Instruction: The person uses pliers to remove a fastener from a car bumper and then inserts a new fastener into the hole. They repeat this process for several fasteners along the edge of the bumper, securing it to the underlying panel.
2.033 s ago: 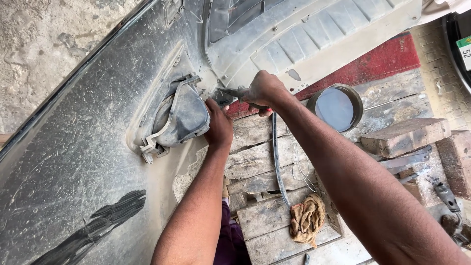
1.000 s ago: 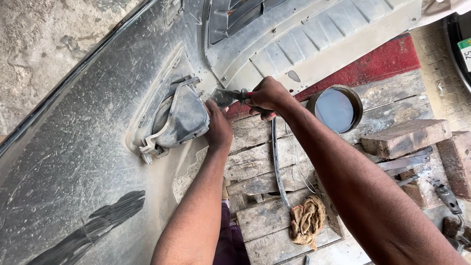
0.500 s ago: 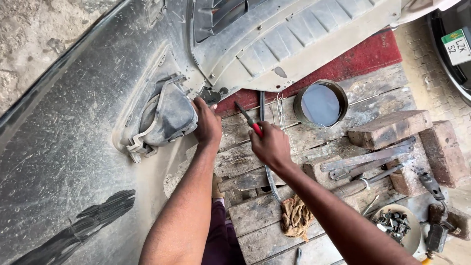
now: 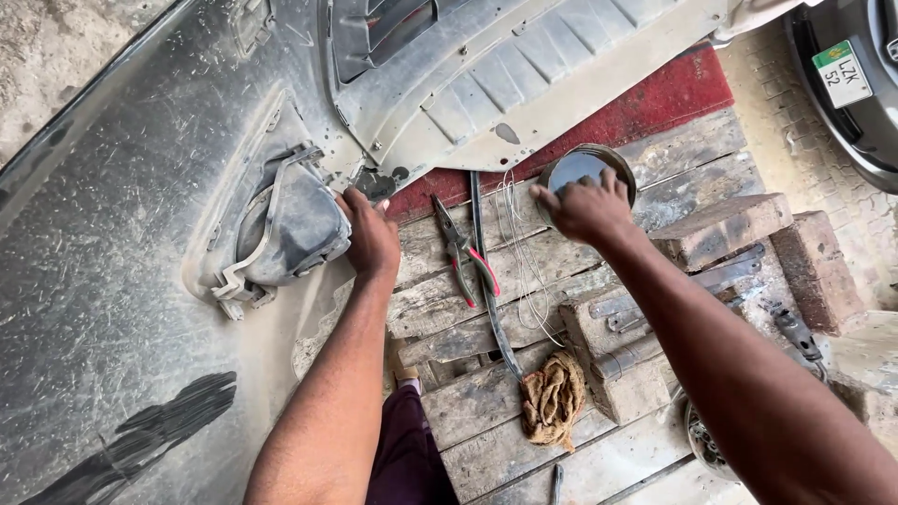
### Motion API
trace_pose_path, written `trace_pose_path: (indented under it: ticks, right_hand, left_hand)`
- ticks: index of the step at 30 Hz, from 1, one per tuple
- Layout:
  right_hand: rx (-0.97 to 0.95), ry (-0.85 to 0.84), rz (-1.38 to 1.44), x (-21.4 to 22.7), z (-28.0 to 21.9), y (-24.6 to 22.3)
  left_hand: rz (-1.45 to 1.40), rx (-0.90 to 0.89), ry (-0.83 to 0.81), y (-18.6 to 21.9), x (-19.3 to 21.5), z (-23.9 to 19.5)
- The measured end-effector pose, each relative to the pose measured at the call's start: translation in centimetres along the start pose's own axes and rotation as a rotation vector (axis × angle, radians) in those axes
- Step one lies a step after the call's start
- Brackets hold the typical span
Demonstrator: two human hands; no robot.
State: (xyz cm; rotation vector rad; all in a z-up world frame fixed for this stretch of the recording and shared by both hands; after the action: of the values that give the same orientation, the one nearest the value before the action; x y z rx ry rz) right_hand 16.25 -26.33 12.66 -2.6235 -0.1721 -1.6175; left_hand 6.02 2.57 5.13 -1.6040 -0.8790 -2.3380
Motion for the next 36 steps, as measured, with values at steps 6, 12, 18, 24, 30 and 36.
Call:
trace_pose_path:
  ticks: [6,12,18,24,30,36]
  right_hand:
    - [0.002,-0.199,-0.002,-1.7,-0.2,-0.2]
    - [-0.095,-0.138,0.267,-5.1,4.4,3.2]
    - [-0.096,-0.020,1.218,4.8,-0.5,-5.6]
    - [0.318,-0.095,1.294,3.3,2.2,-16.4]
    - [0.596,0.043,0.667,-1.0,5.2,-23.1]
    - [0.625,0.032,0.491,-2.4,5.4,-23.8]
  left_hand:
    - [0.027,-0.002,0.027,-0.4,0.7,0.7]
    - [0.048,0.006,0.020,-0.1,1.0,0.3]
    - [0.022,0.008,0.024,-0.2,0.6,0.9]
    - [0.056,0.011,0.033,-1.3,-1.8,0.5]
    - [0.127,-0.006,0.038,-1.0,0.0,1.7]
    - [0.201,-0.011,0.030,-0.6,0.2,1.6]
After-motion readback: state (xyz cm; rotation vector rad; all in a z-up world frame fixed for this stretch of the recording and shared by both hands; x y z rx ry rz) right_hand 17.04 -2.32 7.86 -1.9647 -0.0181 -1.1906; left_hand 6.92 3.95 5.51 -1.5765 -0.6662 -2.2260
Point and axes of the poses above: each hand's wrist, its own z-axis towards the middle knuckle, its own x-axis out of the back of the hand, y = z × x, the point moved 8 cm from there along z, towards the middle knuckle, and after that the axes turned 2 degrees about y, right-handed, at the moved point
